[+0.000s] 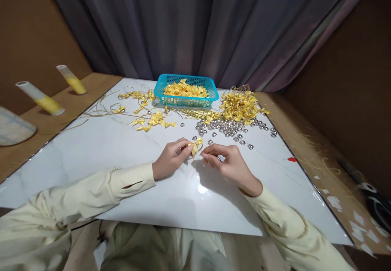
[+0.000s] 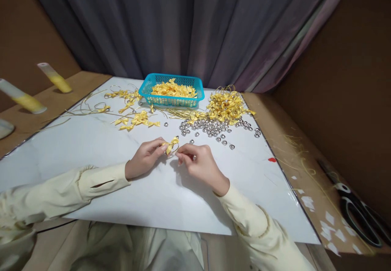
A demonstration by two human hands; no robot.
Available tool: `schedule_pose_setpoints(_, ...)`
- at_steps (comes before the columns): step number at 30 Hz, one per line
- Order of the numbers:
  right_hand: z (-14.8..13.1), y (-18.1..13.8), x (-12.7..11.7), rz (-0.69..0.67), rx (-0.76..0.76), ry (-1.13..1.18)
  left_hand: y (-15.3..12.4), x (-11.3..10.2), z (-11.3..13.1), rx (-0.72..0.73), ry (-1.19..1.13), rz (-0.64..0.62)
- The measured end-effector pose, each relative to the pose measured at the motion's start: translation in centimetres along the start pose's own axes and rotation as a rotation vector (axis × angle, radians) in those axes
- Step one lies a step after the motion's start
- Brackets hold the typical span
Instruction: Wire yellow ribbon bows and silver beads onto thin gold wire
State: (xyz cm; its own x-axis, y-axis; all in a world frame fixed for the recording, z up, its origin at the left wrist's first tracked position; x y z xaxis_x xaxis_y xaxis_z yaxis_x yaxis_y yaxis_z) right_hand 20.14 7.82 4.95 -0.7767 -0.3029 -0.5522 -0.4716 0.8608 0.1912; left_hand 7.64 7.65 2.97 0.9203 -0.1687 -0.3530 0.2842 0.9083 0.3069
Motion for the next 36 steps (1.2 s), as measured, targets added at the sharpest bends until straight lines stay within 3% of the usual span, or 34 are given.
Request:
schedule_pose_setpoints(3,-1.4,-0.1,-1.4,0.12,-0.192,-0.147,0.1,0.2,-0.3,-0.043,-0.047,-0.021)
schedule_pose_setpoints(7,-2.3,-0.4,-2.1,0.239,-0.352,-0.125,-0.1,0.8,-0.2,-0.055,-0.115,-0.09)
schedule_pose_setpoints(19,-1.9,-0.3,-1.3,0.205,-0.3,-0.044,-0.3,1.9,0.4,-0.122,-0.295,-0.201)
schedule_pose_setpoints(36,-2.0,-0.4,-1.2,0.193,-0.325,-0.035,-0.6,2.5,-0.5,-0.181,-0.434,-0.2)
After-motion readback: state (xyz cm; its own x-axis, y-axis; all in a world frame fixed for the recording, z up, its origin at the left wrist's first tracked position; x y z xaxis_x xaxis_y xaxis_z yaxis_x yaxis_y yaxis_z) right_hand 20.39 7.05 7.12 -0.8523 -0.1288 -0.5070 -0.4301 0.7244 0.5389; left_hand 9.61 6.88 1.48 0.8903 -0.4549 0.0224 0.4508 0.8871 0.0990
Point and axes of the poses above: each hand's wrist, its own y-axis towards the middle knuckle, its own x-axis out of the palm, z = x × y, the point moved 8 cm from there along y, towards the middle knuckle, and after that the axes turned 2 degrees about -y, right-handed, at the moved point
